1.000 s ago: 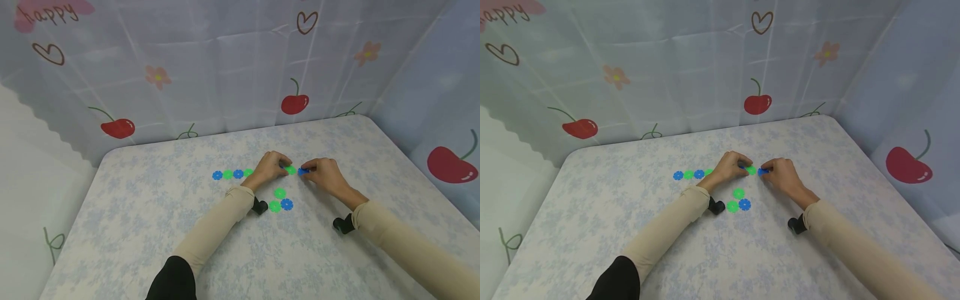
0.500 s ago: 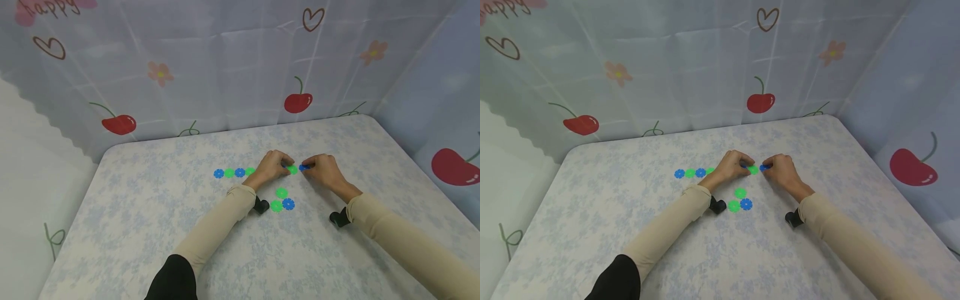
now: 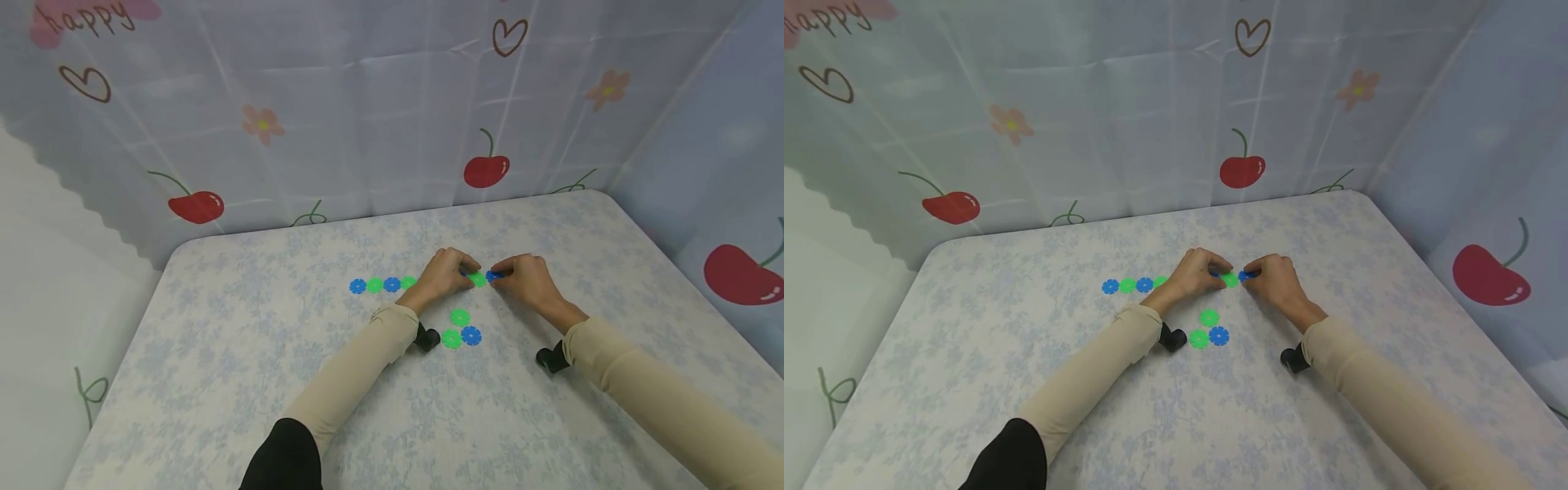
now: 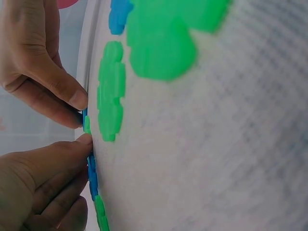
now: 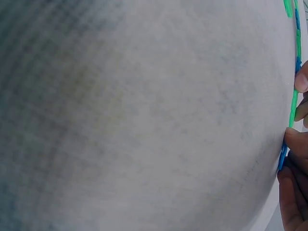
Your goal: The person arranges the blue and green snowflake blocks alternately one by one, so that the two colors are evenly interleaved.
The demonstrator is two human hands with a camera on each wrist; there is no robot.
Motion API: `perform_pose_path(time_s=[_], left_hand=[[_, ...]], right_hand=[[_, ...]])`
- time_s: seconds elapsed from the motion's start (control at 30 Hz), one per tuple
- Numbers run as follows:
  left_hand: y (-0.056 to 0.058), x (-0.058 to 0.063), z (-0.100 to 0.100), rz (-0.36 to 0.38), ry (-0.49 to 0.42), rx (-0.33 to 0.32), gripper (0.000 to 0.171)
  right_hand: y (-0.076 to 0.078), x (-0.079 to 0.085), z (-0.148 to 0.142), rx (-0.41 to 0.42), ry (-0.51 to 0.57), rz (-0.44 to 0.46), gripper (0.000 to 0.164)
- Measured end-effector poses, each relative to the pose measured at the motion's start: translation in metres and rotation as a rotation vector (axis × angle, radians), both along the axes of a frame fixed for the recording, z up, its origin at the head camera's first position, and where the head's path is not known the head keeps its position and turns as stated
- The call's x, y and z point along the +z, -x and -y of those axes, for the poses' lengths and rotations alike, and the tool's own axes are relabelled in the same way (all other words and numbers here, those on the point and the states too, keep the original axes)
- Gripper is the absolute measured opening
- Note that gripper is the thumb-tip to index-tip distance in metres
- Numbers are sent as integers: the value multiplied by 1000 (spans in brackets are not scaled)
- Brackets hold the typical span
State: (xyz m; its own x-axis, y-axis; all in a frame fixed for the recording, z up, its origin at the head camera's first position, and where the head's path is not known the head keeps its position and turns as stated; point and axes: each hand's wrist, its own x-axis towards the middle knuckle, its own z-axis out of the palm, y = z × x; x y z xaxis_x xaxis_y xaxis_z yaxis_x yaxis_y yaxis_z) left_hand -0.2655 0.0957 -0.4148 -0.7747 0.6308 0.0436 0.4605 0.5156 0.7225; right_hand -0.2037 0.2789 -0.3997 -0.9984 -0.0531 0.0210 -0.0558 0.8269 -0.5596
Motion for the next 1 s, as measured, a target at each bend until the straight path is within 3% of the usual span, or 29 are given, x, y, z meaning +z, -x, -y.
perform_pose_path(time_s=[0.23,0.4,0.6,0.8,1.0], left_hand=[[0,1,0,3,7,3,33],[0,1,1,15,5,5,34],[-1,4,0,11,14,14,34],[-2,7,1,24,16,25,34],[-3,4,0,36,1,28,33]], right_hand=[[-1,0,0,-11,12,4,33],[-6,1,2,-10,-1,-50,32],[-26,4,7,4,65,-123,25],[-49,-2,27,105,141,-83,27],[-59,-6,46,158,163,-57,28]])
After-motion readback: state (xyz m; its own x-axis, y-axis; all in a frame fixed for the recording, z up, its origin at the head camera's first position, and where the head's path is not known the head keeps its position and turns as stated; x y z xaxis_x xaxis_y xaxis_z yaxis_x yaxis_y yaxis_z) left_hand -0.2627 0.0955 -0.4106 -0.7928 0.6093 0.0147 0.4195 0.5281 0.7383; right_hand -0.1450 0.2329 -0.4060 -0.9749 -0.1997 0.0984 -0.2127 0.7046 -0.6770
